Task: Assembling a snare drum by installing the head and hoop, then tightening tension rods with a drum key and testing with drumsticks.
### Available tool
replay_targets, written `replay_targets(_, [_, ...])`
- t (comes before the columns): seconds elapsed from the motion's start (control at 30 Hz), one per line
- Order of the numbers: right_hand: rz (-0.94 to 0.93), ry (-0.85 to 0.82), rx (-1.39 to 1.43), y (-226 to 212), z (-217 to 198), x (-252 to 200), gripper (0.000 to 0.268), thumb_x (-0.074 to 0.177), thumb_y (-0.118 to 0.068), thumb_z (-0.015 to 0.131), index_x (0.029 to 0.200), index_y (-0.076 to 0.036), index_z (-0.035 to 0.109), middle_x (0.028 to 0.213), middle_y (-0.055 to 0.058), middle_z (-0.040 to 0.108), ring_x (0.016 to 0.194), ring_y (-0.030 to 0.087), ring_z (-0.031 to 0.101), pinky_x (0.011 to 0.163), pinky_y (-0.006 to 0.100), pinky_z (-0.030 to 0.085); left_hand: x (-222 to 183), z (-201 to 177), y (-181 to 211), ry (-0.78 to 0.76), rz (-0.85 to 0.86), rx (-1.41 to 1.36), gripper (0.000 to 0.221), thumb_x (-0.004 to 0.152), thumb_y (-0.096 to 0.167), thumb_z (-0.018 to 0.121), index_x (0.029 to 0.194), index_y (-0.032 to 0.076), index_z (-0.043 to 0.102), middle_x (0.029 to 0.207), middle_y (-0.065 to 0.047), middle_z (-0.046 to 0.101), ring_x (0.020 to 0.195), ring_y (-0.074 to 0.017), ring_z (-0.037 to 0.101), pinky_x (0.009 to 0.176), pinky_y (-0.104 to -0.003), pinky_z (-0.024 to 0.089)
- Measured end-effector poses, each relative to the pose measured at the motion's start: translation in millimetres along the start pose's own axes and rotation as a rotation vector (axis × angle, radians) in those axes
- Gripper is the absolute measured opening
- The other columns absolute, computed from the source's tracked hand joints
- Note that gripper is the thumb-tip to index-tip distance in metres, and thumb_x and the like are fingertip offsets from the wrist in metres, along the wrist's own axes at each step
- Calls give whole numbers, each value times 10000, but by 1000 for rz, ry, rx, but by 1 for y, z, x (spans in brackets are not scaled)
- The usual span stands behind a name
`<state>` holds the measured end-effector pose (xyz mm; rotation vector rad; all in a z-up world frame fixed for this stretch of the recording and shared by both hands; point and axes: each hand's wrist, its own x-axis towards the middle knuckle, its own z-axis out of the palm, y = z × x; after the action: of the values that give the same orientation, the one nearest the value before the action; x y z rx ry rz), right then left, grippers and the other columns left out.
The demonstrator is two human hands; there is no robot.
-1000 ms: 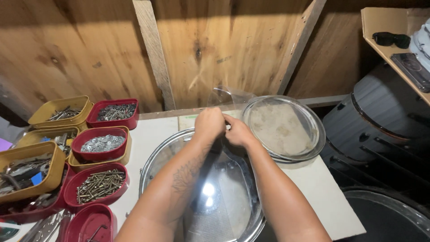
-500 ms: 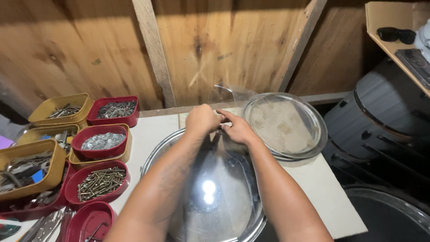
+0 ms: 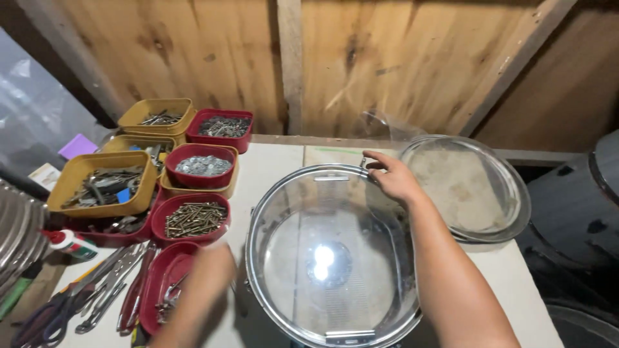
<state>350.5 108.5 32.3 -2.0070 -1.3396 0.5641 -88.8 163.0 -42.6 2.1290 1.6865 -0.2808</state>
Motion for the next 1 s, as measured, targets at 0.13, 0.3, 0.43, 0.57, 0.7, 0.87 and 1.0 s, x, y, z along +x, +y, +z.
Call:
replay_targets(0.13, [37, 17, 155, -3, 3, -2, 570, 912, -87, 540, 1430, -312, 618, 1227, 51, 756, 1162, 101, 681, 976, 259, 499, -36, 68, -12, 4, 73, 53, 493, 747, -39, 744, 1171, 56, 511, 1035, -172, 734, 1007, -385, 743, 867, -487, 607])
replay_targets(0.3, [160, 108, 295, 1, 2, -1, 459, 941, -136, 566, 1389, -207, 634, 1138, 19, 780, 937, 85, 637, 725, 256, 469, -36, 73, -8, 198, 91, -120, 347, 878, -99, 413, 1172, 83, 436, 1044, -211, 699, 966, -404, 744, 863, -499, 605])
replay_targets(0.43, [94, 142, 228, 11, 3, 7, 464, 914, -140, 577, 1368, -199, 655, 1111, 15, 797, 1023, 90, 712, 876, 244, 513, -21, 57, -12, 101, 4, -82, 366, 951, -53, 299, 1300, -18, 405, 1081, -207, 756, 1055, -396, 744, 910, -510, 584])
replay_targets(0.57, [77, 127, 334, 0, 3, -4, 433, 928, -74, 555, 1332, -174, 676, 1263, -5, 721, 1118, 85, 721, 902, 232, 518, -37, -23, -10, 94, -222, -306, 416, 864, 261, 615, 1249, 108, 655, 1153, -191, 764, 1098, -403, 722, 957, -494, 550])
replay_targets(0.7, [92, 74, 252, -12, -2, -10, 564, 875, -93, 535, 1397, -276, 647, 1173, 36, 765, 1085, 63, 695, 859, 235, 510, -38, -107, 6, 322, -129, -561, 327, 895, 272, 630, 1146, 90, 734, 957, -136, 799, 895, -305, 730, 843, -474, 528])
replay_targets(0.87, [-14, 12, 111, -12, -1, -10, 572, 908, -130, 616, 1442, -334, 613, 1278, 153, 725, 1179, 396, 673, 991, 463, 545, -30, -153, 112, 380, 232, -713, 364, 863, 343, 665, 991, 20, 775, 936, -246, 743, 1002, -449, 701, 852, -543, 538])
replay_targets(1.0, [-48, 8, 0, -13, 1, -14, 563, 910, -137, 602, 1430, -353, 618, 1271, 129, 732, 1164, 391, 679, 1004, 480, 539, 28, -120, 204, 212, 476, -940, 396, 910, 339, 723, 953, -52, 765, 833, -286, 734, 796, -366, 764, 638, -455, 618])
